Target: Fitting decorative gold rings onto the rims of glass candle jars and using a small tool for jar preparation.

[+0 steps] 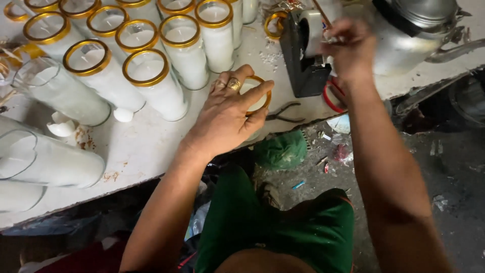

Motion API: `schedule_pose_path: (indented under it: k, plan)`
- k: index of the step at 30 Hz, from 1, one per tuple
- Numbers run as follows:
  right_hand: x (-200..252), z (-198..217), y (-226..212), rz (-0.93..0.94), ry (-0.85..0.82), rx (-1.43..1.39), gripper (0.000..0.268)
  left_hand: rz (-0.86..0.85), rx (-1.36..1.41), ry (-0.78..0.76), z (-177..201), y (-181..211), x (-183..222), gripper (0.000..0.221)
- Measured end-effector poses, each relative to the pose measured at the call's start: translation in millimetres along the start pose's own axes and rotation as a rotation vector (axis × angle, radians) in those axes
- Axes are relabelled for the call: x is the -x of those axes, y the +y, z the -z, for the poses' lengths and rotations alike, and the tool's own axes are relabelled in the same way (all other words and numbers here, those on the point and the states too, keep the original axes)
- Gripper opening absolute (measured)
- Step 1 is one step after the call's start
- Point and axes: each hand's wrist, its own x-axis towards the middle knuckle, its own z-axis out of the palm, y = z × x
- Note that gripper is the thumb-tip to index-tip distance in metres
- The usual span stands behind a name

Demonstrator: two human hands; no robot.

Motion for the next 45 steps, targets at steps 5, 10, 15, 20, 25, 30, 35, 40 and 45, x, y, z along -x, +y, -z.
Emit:
schedule_pose_path:
  k: [5, 10, 15, 20, 25, 30, 35, 40, 45]
  plan:
    - [94.7, 19.0, -40.9, 0.335, 0.149, -0.044, 0.050, -0.024, -0.005, 0.024, -2.7, -1.0, 1.5, 0.044]
    - [162.3, 30.8, 22.6, 0.145, 0.195, 0.118, 0.041, -0.034, -0.053, -0.025, -2.4, -4.8, 0.1, 0.049]
    - [119.4, 13.0, 13.0, 0.026, 0.111, -0.053, 0.022, -0.034, -0.042, -0.065, 10.9, 1.8, -6.0, 0.046]
    - [91.7, 10.8, 15.3, -0.163, 0.157, 0.002, 0.039, 0.034, -0.021, -0.143, 10.1, 3.9, -1.9, 0.046]
    - [84.6, 11.8, 23.9, 0.241, -0.032, 0.399, 0.026, -0.031, 0.055, -0.140, 17.0, 5.6, -1.6, 0.044]
    - [76.3, 31.2, 20.2, 0.506, -0.166, 0.682, 0.033, -0.055, 0.083, -0.113, 20.4, 2.7, -3.4, 0.033]
    - [111.7, 31.5, -40.4, 0.510, -0.389, 0.839, 0.055, 0.005, 0.168, -0.207, 24.6, -2.0, -7.7, 0.052]
    - [148.8, -3.9, -109.7, 0.543, -0.662, 0.690, 0.069, 0.081, 0.217, -0.368, 24.7, -5.2, -8.8, 0.057]
    - [151.0, -39.1, -128.8, 0.820, -0.750, 0.725, 0.059, -0.102, 0.269, -0.329, 31.3, -3.7, -12.6, 0.044]
